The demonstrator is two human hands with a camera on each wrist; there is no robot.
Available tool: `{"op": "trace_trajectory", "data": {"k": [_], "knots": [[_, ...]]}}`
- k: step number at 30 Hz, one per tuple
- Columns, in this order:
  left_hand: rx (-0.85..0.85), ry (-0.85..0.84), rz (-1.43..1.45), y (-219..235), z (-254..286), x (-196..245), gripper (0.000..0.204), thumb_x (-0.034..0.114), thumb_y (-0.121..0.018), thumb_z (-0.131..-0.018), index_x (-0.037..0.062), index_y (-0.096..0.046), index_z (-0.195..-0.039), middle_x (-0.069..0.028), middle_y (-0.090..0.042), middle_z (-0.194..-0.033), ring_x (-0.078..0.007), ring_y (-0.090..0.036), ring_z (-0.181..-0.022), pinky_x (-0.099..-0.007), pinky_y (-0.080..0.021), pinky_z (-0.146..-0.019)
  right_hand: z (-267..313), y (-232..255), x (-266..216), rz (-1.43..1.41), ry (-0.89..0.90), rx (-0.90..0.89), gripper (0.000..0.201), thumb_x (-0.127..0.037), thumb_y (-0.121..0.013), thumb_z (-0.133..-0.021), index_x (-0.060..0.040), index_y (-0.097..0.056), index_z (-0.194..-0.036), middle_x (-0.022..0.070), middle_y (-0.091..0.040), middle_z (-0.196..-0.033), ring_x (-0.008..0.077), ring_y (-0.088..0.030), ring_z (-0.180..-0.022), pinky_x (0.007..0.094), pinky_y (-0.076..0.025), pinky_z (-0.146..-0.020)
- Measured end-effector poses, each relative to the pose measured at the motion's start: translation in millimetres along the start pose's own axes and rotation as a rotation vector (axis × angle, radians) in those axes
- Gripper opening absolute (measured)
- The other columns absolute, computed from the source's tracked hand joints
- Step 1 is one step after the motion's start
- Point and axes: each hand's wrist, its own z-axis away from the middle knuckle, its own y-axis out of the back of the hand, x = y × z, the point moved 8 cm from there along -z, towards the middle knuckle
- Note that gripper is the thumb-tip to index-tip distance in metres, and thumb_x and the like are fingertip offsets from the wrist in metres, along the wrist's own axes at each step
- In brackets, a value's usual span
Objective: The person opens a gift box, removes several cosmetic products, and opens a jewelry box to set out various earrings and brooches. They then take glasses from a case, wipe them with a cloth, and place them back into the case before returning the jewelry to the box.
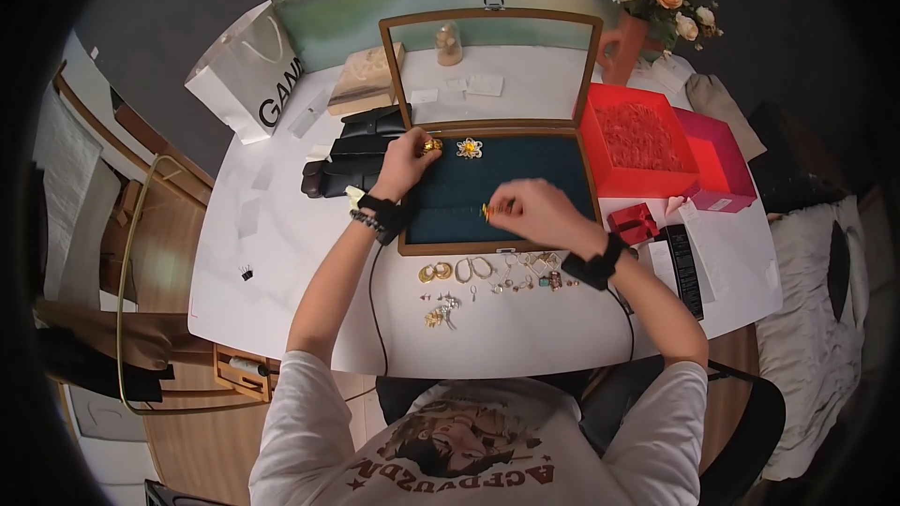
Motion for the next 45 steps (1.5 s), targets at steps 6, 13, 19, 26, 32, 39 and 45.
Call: {"op": "trace_trajectory", "data": {"k": [6,13,19,26,32,39,45], "knots": [[-0.368,-0.092,0.418,16.9,100.8,110.0,0.031,0.012,-0.085,-0.088,0.0059,-0.066,-0.111,-0.0033,-0.07,-0.075,-0.0061,-0.061,-0.065,-0.0252,-0.05,-0.06,80.6,-56.0,-29.8,0.119,-0.008,-0.289,0.021,-0.028,-0.07,-0.094,-0.0091,-0.076,-0.1,0.0094,-0.074,-0.09,0.0302,-0.073,-0.085,0.0445,-0.056,-0.074],[-0.735,-0.093,0.242,-25.7,223.2,153.3,0.024,0.018,-0.077,-0.094,0.0073,-0.067,-0.114,-0.0099,-0.076,-0.089,-0.0299,-0.074,-0.08,-0.0397,-0.057,-0.072,113.4,-78.1,-36.5,0.242,0.061,-0.252,0.016,-0.022,-0.067,-0.095,-0.0079,-0.073,-0.1,0.0073,-0.072,-0.093,0.0329,-0.07,-0.092,0.0463,-0.056,-0.079],[-0.643,-0.163,0.169,-31.6,224.1,146.1,0.03,0.016,-0.077,-0.091,0.0051,-0.07,-0.117,-0.0158,-0.074,-0.1,-0.0381,-0.072,-0.092,-0.0463,-0.058,-0.079,111.9,-84.7,-35.5,0.247,0.095,-0.185,0.019,-0.022,-0.066,-0.097,-0.0046,-0.073,-0.098,0.0088,-0.068,-0.099,0.0304,-0.066,-0.105,0.0454,-0.056,-0.083],[-0.549,-0.278,-0.014,-25.6,221.1,144.5,0.026,0.024,-0.077,-0.09,0.0083,-0.077,-0.111,-0.0082,-0.073,-0.108,-0.0302,-0.069,-0.102,-0.0423,-0.057,-0.086,108.8,-87.6,-28.3,0.271,0.109,-0.091,0.022,-0.026,-0.069,-0.097,-0.0048,-0.076,-0.096,0.0044,-0.068,-0.104,0.0249,-0.065,-0.106,0.0411,-0.056,-0.083],[-0.48,-0.249,0.005,-4.1,205.2,142.5,0.021,0.022,-0.077,-0.089,0.0058,-0.077,-0.104,-0.0096,-0.072,-0.105,-0.0303,-0.066,-0.104,-0.0415,-0.056,-0.088,101.7,-61.2,-33.9,0.285,0.09,0.005,0.021,-0.026,-0.07,-0.096,-0.0066,-0.077,-0.095,0.0056,-0.069,-0.101,0.0254,-0.068,-0.099,0.0386,-0.056,-0.08],[-0.191,-0.245,-0.064,19.0,94.5,96.9,0.027,0.024,-0.079,-0.09,0.0024,-0.075,-0.104,-0.0143,-0.073,-0.096,-0.032,-0.071,-0.085,-0.0403,-0.057,-0.076,23.3,-3.5,-15.4,0.279,-0.02,0.085,0.021,-0.025,-0.069,-0.095,-0.0059,-0.076,-0.097,0.0102,-0.074,-0.092,0.0312,-0.072,-0.089,0.0441,-0.057,-0.077],[-0.075,-0.088,-0.131,-22.3,3.4,46.5,0.032,0.027,-0.079,-0.088,0.0032,-0.072,-0.109,-0.0169,-0.071,-0.108,-0.0377,-0.07,-0.101,-0.046,-0.057,-0.086,-76.0,-0.4,41.5,0.274,-0.107,0.205,0.027,-0.029,-0.07,-0.095,-0.0041,-0.074,-0.103,0.0142,-0.076,-0.098,0.0353,-0.073,-0.096,0.0473,-0.057,-0.083]]}}
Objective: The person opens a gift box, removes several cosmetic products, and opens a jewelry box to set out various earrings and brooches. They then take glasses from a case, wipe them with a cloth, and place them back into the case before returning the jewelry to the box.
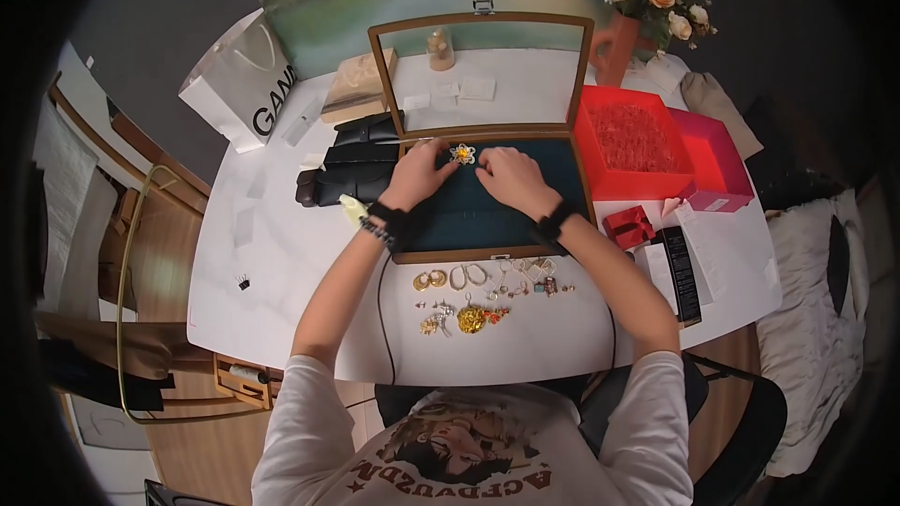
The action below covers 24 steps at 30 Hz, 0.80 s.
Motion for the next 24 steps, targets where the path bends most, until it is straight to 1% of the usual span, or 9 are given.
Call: {"op": "trace_trajectory", "data": {"k": [4,7,10,12,14,16,18,21,24], "knots": [[-0.066,0.081,-0.042,-42.4,-26.0,-33.8,0.037,0.027,-0.079,-0.088,0.0023,-0.071,-0.115,-0.0206,-0.07,-0.114,-0.039,-0.07,-0.103,-0.0469,-0.057,-0.088,-48.4,-24.7,10.8,0.042,-0.049,0.096,0.033,-0.033,-0.07,-0.096,-0.0048,-0.072,-0.113,0.0179,-0.074,-0.111,0.0392,-0.07,-0.106,0.0513,-0.056,-0.089],[-0.12,0.088,0.093,-49.0,-28.5,-40.0,0.038,0.023,-0.079,-0.09,-0.0003,-0.07,-0.119,-0.0201,-0.074,-0.109,-0.0346,-0.072,-0.102,-0.0412,-0.057,-0.088,-58.9,-32.8,8.0,0.037,0.084,0.159,0.031,-0.028,-0.07,-0.096,-0.0018,-0.072,-0.112,0.0197,-0.072,-0.108,0.0392,-0.069,-0.102,0.0492,-0.055,-0.088],[-0.201,0.074,0.281,-39.4,-11.9,-32.2,0.041,0.017,-0.076,-0.091,-0.0023,-0.066,-0.126,-0.0212,-0.074,-0.114,-0.0323,-0.072,-0.107,-0.0391,-0.057,-0.091,-63.7,-36.0,4.0,0.015,0.163,0.135,0.022,-0.023,-0.07,-0.096,-0.0024,-0.072,-0.104,0.0185,-0.07,-0.104,0.0394,-0.069,-0.101,0.0497,-0.055,-0.087],[-0.066,0.022,0.202,-18.6,3.6,-23.3,0.045,0.016,-0.075,-0.093,-0.0024,-0.063,-0.132,-0.0218,-0.072,-0.117,-0.0308,-0.072,-0.105,-0.0379,-0.058,-0.089,-69.5,-38.2,7.2,0.006,0.172,0.112,0.018,-0.021,-0.07,-0.095,-0.0032,-0.071,-0.098,0.0176,-0.068,-0.102,0.0395,-0.068,-0.102,0.05,-0.055,-0.085],[-0.045,0.025,0.223,-8.6,18.3,-15.0,0.047,0.015,-0.074,-0.095,-0.0011,-0.06,-0.136,-0.021,-0.071,-0.122,-0.03,-0.072,-0.105,-0.0365,-0.058,-0.089,-72.8,-31.1,10.5,0.06,0.206,0.205,0.018,-0.02,-0.072,-0.094,-0.0021,-0.071,-0.096,0.0188,-0.068,-0.101,0.0392,-0.069,-0.098,0.0494,-0.055,-0.083],[-0.008,0.028,0.288,4.0,31.8,-2.1,0.044,0.014,-0.072,-0.096,0.0002,-0.061,-0.136,-0.0181,-0.071,-0.124,-0.0284,-0.071,-0.107,-0.0357,-0.058,-0.088,-70.9,-25.4,11.6,0.016,0.211,0.169,0.019,-0.019,-0.075,-0.091,-0.0011,-0.069,-0.094,0.0196,-0.069,-0.1,0.0392,-0.069,-0.096,0.0492,-0.055,-0.083],[-0.014,0.035,0.311,8.6,40.0,5.0,0.043,0.014,-0.072,-0.096,0.0008,-0.061,-0.136,-0.0171,-0.071,-0.124,-0.0277,-0.071,-0.108,-0.0355,-0.058,-0.088,-69.8,-32.5,17.3,-0.042,0.085,-0.04,0.022,-0.021,-0.075,-0.092,0.0006,-0.07,-0.094,0.019,-0.071,-0.096,0.037,-0.07,-0.093,0.0462,-0.055,-0.082],[0.002,0.032,0.349,16.8,47.5,8.7,0.041,0.012,-0.071,-0.097,0.0012,-0.061,-0.136,-0.0163,-0.071,-0.124,-0.0265,-0.07,-0.108,-0.0352,-0.058,-0.087,-56.3,-22.8,7.6,0.041,0.227,0.139,0.02,-0.02,-0.076,-0.09,-0.0004,-0.07,-0.091,0.0203,-0.071,-0.092,0.04,-0.07,-0.095,0.0482,-0.055,-0.084],[0.004,0.043,0.391,20.0,61.3,15.4,0.04,0.011,-0.071,-0.097,0.0013,-0.062,-0.135,-0.0161,-0.07,-0.123,-0.0256,-0.07,-0.106,-0.0348,-0.058,-0.087,-58.7,-26.3,18.2,0.009,0.184,0.081,0.022,-0.021,-0.075,-0.092,0.0008,-0.07,-0.094,0.0208,-0.071,-0.091,0.0405,-0.07,-0.093,0.0477,-0.055,-0.084]]}}
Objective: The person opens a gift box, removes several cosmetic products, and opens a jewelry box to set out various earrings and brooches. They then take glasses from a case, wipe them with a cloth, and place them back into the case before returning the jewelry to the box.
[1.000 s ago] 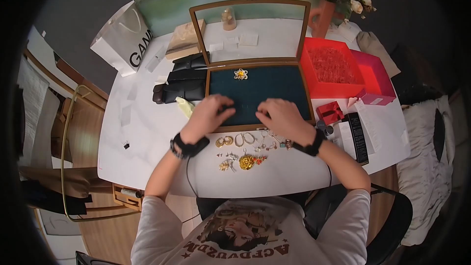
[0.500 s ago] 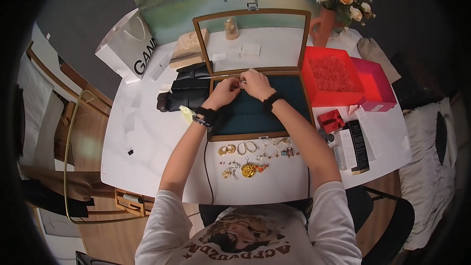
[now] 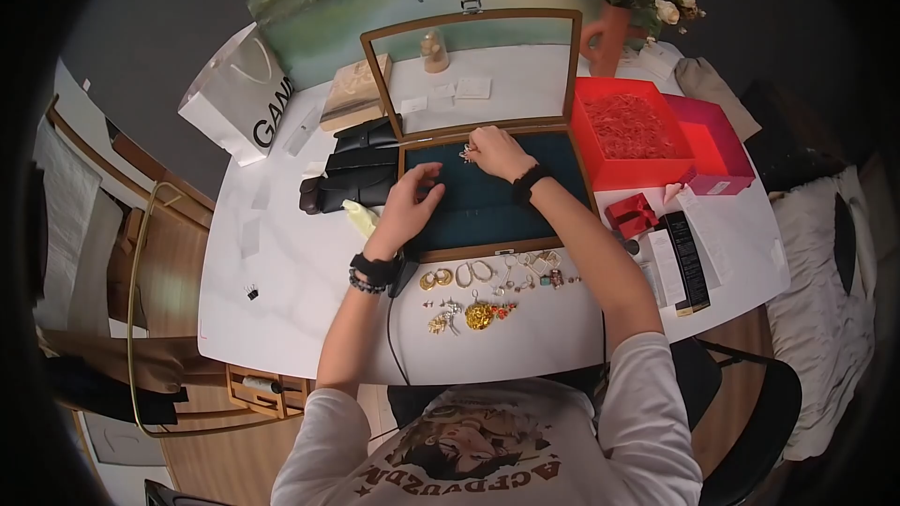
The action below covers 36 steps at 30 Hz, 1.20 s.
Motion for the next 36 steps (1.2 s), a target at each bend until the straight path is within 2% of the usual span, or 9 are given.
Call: {"op": "trace_trajectory", "data": {"k": [4,6,8,10,14,20,24,26,36], "knots": [[-0.019,-0.04,0.016,-4.6,26.7,27.6,0.037,0.008,-0.07,-0.097,0.0019,-0.063,-0.133,-0.0145,-0.071,-0.119,-0.0247,-0.069,-0.103,-0.0341,-0.057,-0.087,-2.7,14.4,1.4,0.034,-0.091,0.021,0.023,-0.021,-0.072,-0.093,0.0022,-0.07,-0.096,0.0206,-0.071,-0.093,0.0406,-0.07,-0.092,0.0475,-0.055,-0.083],[-0.015,-0.053,0.023,0.0,38.4,34.6,0.034,0.007,-0.069,-0.097,0.0024,-0.065,-0.131,-0.0137,-0.071,-0.118,-0.0237,-0.069,-0.103,-0.0337,-0.057,-0.087,6.3,59.3,-21.1,-0.15,0.038,0.27,0.022,-0.019,-0.07,-0.094,0.0023,-0.071,-0.093,0.0207,-0.071,-0.089,0.0403,-0.071,-0.087,0.0466,-0.055,-0.079],[-0.011,-0.029,0.028,9.1,47.1,36.1,0.032,0.007,-0.07,-0.097,0.002,-0.066,-0.129,-0.0122,-0.071,-0.117,-0.0215,-0.068,-0.102,-0.0329,-0.056,-0.086,30.1,95.4,-49.4,-0.231,0.063,0.262,0.022,-0.019,-0.071,-0.092,0.0023,-0.071,-0.088,0.0188,-0.07,-0.08,0.0378,-0.071,-0.079,0.0445,-0.056,-0.074],[-0.006,0.02,0.026,18.0,51.6,34.4,0.031,0.007,-0.07,-0.097,0.0018,-0.067,-0.128,-0.0112,-0.072,-0.117,-0.0204,-0.068,-0.1,-0.0323,-0.056,-0.084,66.8,104.2,-84.4,-0.256,0.048,-0.17,0.021,-0.02,-0.073,-0.09,0.0007,-0.073,-0.085,0.0172,-0.07,-0.077,0.035,-0.071,-0.074,0.0426,-0.056,-0.072],[0.049,0.012,0.061,19.7,56.0,19.4,0.024,0.006,-0.069,-0.097,-0.0001,-0.069,-0.12,-0.0142,-0.071,-0.106,-0.0242,-0.069,-0.091,-0.0342,-0.056,-0.08,168.6,90.5,-114.1,-0.072,0.12,-0.637,0.016,-0.021,-0.076,-0.087,-0.0048,-0.077,-0.089,0.0156,-0.073,-0.082,0.0332,-0.073,-0.08,0.0437,-0.057,-0.073],[0.011,0.05,0.064,13.8,60.7,15.2,0.023,0.006,-0.069,-0.097,0.0006,-0.071,-0.119,-0.0126,-0.071,-0.103,-0.0211,-0.068,-0.084,-0.0321,-0.056,-0.074,251.2,52.8,-113.0,0.205,0.288,-0.609,0.019,-0.023,-0.075,-0.088,-0.0048,-0.071,-0.089,0.0123,-0.072,-0.092,0.0332,-0.072,-0.091,0.0446,-0.057,-0.076],[0.026,0.07,0.092,16.4,63.9,6.1,0.024,0.007,-0.071,-0.097,0.0021,-0.071,-0.121,-0.0055,-0.072,-0.104,-0.0114,-0.063,-0.082,-0.0257,-0.052,-0.069,248.0,48.7,-114.5,0.178,0.25,-0.563,0.019,-0.024,-0.072,-0.091,-0.0046,-0.07,-0.092,0.0116,-0.07,-0.092,0.0328,-0.072,-0.09,0.0442,-0.056,-0.076],[0.011,0.095,0.104,19.4,64.9,0.6,0.023,0.006,-0.07,-0.097,0.0009,-0.071,-0.119,-0.011,-0.071,-0.102,-0.0197,-0.067,-0.081,-0.0304,-0.055,-0.069,239.9,49.3,-117.5,0.195,0.252,-0.579,0.02,-0.024,-0.071,-0.092,-0.0046,-0.071,-0.093,0.0115,-0.07,-0.091,0.0326,-0.072,-0.091,0.044,-0.056,-0.076],[0.217,0.097,-0.158,112.7,76.2,-49.3,0.028,0.009,-0.076,-0.088,0.0025,-0.072,-0.115,-0.0122,-0.073,-0.102,-0.0248,-0.069,-0.082,-0.0344,-0.056,-0.073,147.6,46.2,-164.9,0.069,0.267,-0.444,0.024,-0.027,-0.068,-0.096,-0.0037,-0.076,-0.096,0.011,-0.071,-0.084,0.0325,-0.071,-0.076,0.0434,-0.056,-0.067]]}}
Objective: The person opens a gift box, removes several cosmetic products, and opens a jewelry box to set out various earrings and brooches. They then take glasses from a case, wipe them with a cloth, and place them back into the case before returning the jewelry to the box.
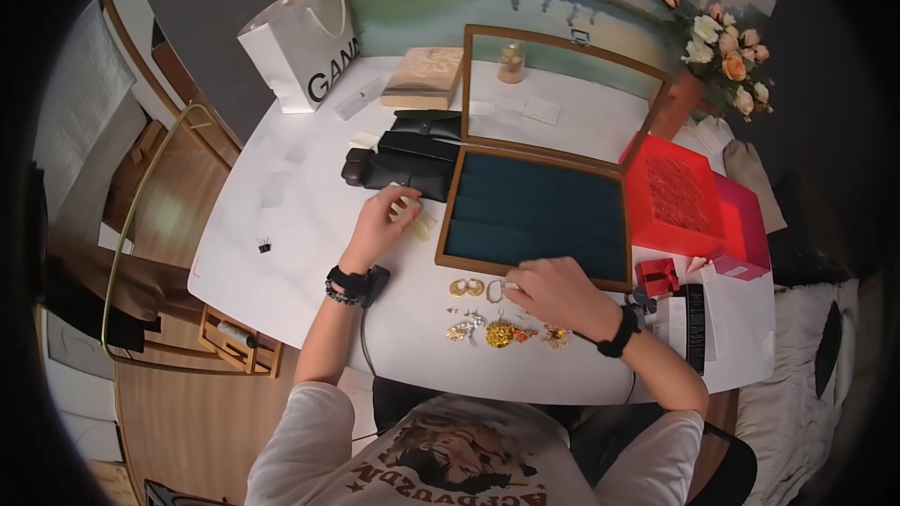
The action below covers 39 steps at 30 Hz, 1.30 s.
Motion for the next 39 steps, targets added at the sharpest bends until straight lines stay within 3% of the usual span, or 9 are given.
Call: {"op": "trace_trajectory", "data": {"k": [8,11,14,19,23,29,32,35,39], "knots": [[-0.182,0.067,-0.087,0.3,5.3,-58.0,0.029,0.014,-0.083,-0.082,0.0038,-0.075,-0.108,-0.0111,-0.073,-0.096,-0.0215,-0.069,-0.08,-0.034,-0.055,-0.074,-135.0,-8.6,1.8,0.027,0.015,0.056,0.02,-0.022,-0.066,-0.096,-0.0036,-0.073,-0.096,0.0124,-0.071,-0.093,0.034,-0.071,-0.089,0.0465,-0.057,-0.077],[-0.184,0.099,-0.091,-0.2,9.7,-67.8,0.026,0.017,-0.082,-0.083,0.0034,-0.074,-0.104,-0.01,-0.072,-0.087,-0.0218,-0.069,-0.075,-0.0346,-0.055,-0.073,-181.6,-16.1,11.3,0.041,0.117,0.266,0.019,-0.019,-0.068,-0.095,-0.003,-0.071,-0.104,0.0123,-0.068,-0.107,0.0337,-0.068,-0.103,0.0458,-0.056,-0.085],[-0.167,0.141,-0.104,1.1,10.0,-66.7,0.023,0.019,-0.081,-0.085,0.0039,-0.073,-0.099,-0.0091,-0.071,-0.079,-0.023,-0.069,-0.072,-0.0355,-0.055,-0.07,-217.2,-23.8,16.7,0.067,0.142,0.386,0.027,-0.019,-0.072,-0.092,-0.0023,-0.068,-0.113,0.0127,-0.065,-0.116,0.0333,-0.064,-0.112,0.0444,-0.056,-0.09],[-0.167,0.198,-0.168,7.0,12.1,-58.1,0.019,0.022,-0.077,-0.086,0.0055,-0.069,-0.09,-0.0098,-0.072,-0.082,-0.0286,-0.071,-0.079,-0.0406,-0.056,-0.072,-247.6,-53.1,24.3,0.242,0.042,0.244,0.066,-0.035,-0.083,-0.084,-0.0017,-0.055,-0.133,0.0182,-0.066,-0.116,0.0348,-0.067,-0.11,0.0442,-0.057,-0.092],[-0.162,0.193,-0.122,6.5,11.5,-64.1,0.016,0.021,-0.074,-0.087,0.0062,-0.07,-0.091,-0.0093,-0.073,-0.081,-0.0297,-0.072,-0.077,-0.0412,-0.056,-0.071,-256.9,-58.2,24.1,0.163,-0.081,0.121,0.079,-0.04,-0.086,-0.078,-0.0017,-0.049,-0.136,0.0218,-0.068,-0.115,0.0391,-0.068,-0.108,0.0467,-0.056,-0.091],[-0.119,0.193,-0.208,13.0,11.9,-66.3,0.012,0.018,-0.07,-0.088,0.0066,-0.071,-0.091,-0.01,-0.075,-0.081,-0.0319,-0.073,-0.077,-0.0416,-0.057,-0.07,-242.6,-37.7,8.2,0.022,-0.138,0.186,0.087,-0.041,-0.085,-0.077,-0.0004,-0.044,-0.143,0.0261,-0.07,-0.109,0.0442,-0.071,-0.1,0.0504,-0.058,-0.085],[-0.125,0.226,-0.189,11.4,13.1,-66.7,0.013,0.019,-0.068,-0.09,0.0073,-0.073,-0.093,-0.0108,-0.075,-0.082,-0.0326,-0.073,-0.077,-0.0411,-0.057,-0.071,-220.6,-10.6,0.9,-0.091,-0.136,0.361,0.087,-0.04,-0.082,-0.079,-0.0022,-0.044,-0.147,0.0282,-0.07,-0.111,0.0456,-0.071,-0.099,0.0509,-0.058,-0.085],[-0.063,0.171,-0.131,21.7,6.3,-64.7,0.02,0.023,-0.067,-0.095,0.0052,-0.074,-0.095,-0.0117,-0.075,-0.079,-0.028,-0.074,-0.075,-0.0396,-0.057,-0.069,-188.3,12.7,-2.1,-0.254,-0.125,0.394,0.084,-0.04,-0.082,-0.081,-0.0046,-0.046,-0.148,0.0267,-0.072,-0.108,0.0417,-0.073,-0.097,0.0454,-0.058,-0.082],[-0.187,0.355,0.492,31.5,3.5,-19.2,0.042,0.037,-0.06,-0.106,0.0004,-0.068,-0.125,-0.0136,-0.077,-0.098,-0.0206,-0.075,-0.087,-0.0347,-0.057,-0.078,-118.0,38.4,-16.1,-0.515,-0.156,0.311,0.076,-0.036,-0.084,-0.084,-0.0036,-0.052,-0.144,0.019,-0.074,-0.103,0.0261,-0.075,-0.09,0.0351,-0.057,-0.079]]}}
